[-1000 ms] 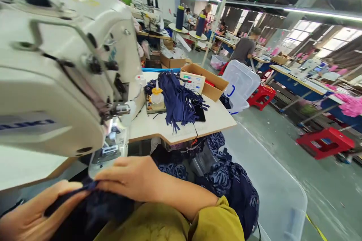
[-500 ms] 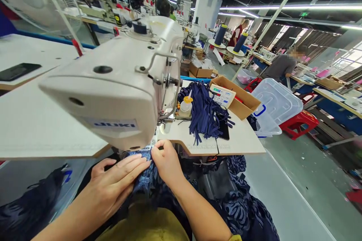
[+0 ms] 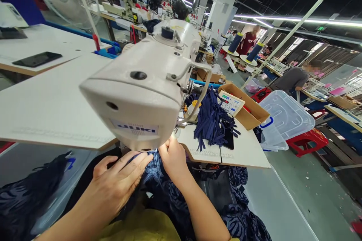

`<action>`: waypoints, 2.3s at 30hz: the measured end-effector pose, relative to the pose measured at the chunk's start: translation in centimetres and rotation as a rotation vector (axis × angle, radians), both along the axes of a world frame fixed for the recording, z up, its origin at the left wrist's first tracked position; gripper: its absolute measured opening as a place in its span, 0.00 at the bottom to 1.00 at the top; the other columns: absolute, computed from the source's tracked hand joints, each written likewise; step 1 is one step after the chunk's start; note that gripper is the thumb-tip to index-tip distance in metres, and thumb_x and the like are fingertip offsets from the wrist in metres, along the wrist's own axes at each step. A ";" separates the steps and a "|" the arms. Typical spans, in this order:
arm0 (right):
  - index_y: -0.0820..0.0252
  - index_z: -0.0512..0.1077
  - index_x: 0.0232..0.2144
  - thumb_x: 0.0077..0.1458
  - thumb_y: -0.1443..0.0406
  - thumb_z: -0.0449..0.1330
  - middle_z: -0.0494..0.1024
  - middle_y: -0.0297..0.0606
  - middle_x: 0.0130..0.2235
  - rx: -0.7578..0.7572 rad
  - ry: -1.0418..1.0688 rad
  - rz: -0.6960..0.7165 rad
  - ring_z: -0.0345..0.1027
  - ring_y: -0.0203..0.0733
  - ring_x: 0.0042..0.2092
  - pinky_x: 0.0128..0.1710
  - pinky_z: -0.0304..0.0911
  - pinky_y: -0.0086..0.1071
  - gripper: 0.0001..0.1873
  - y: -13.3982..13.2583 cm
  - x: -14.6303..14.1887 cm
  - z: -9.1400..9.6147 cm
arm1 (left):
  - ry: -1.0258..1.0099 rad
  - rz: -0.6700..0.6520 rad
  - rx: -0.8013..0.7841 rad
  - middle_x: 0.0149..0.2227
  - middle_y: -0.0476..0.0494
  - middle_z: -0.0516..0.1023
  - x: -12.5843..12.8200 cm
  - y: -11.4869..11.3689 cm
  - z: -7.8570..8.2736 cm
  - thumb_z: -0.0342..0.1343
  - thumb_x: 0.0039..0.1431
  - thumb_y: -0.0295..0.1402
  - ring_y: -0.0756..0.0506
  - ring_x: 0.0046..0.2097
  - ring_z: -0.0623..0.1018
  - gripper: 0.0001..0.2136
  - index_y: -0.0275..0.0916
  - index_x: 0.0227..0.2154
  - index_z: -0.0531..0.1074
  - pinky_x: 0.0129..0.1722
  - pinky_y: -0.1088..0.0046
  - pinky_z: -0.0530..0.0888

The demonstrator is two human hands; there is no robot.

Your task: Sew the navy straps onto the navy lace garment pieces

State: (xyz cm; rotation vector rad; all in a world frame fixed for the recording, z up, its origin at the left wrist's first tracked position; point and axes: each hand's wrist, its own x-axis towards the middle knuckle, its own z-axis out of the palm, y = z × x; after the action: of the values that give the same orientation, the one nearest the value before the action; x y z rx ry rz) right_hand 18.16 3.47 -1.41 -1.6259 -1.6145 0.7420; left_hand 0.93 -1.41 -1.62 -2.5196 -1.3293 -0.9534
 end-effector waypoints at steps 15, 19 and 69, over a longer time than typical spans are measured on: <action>0.56 0.71 0.29 0.53 0.69 0.51 0.72 0.34 0.23 0.109 -0.003 -0.018 0.71 0.46 0.37 0.37 0.62 0.33 0.09 0.2 -0.2 -0.6 | 0.052 -0.043 0.001 0.51 0.51 0.77 -0.4 0.2 -0.8 0.42 0.63 0.23 0.46 0.52 0.73 0.20 0.47 0.52 0.69 0.55 0.62 0.56; 0.56 0.72 0.30 0.53 0.69 0.52 0.72 0.34 0.23 0.124 -0.010 -0.018 0.71 0.46 0.36 0.37 0.63 0.33 0.09 0.2 -0.2 -0.7 | 0.062 -0.042 0.018 0.51 0.49 0.77 -0.3 0.2 -0.7 0.42 0.63 0.24 0.46 0.52 0.73 0.19 0.45 0.52 0.69 0.55 0.62 0.56; 0.57 0.62 0.31 0.56 0.68 0.51 0.67 0.27 0.26 0.089 0.147 0.021 0.63 0.35 0.29 0.32 0.57 0.28 0.02 -1.8 -0.1 -0.8 | 0.070 -0.041 0.046 0.54 0.49 0.74 -0.1 -0.9 -0.7 0.43 0.62 0.28 0.47 0.54 0.71 0.20 0.43 0.56 0.66 0.55 0.68 0.57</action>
State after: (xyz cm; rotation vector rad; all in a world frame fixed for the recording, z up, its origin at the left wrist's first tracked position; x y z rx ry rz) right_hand 18.01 1.68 -2.17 -1.4589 -1.5398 0.7714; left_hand 0.83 -2.30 -2.30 -2.5310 -1.2266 -0.8847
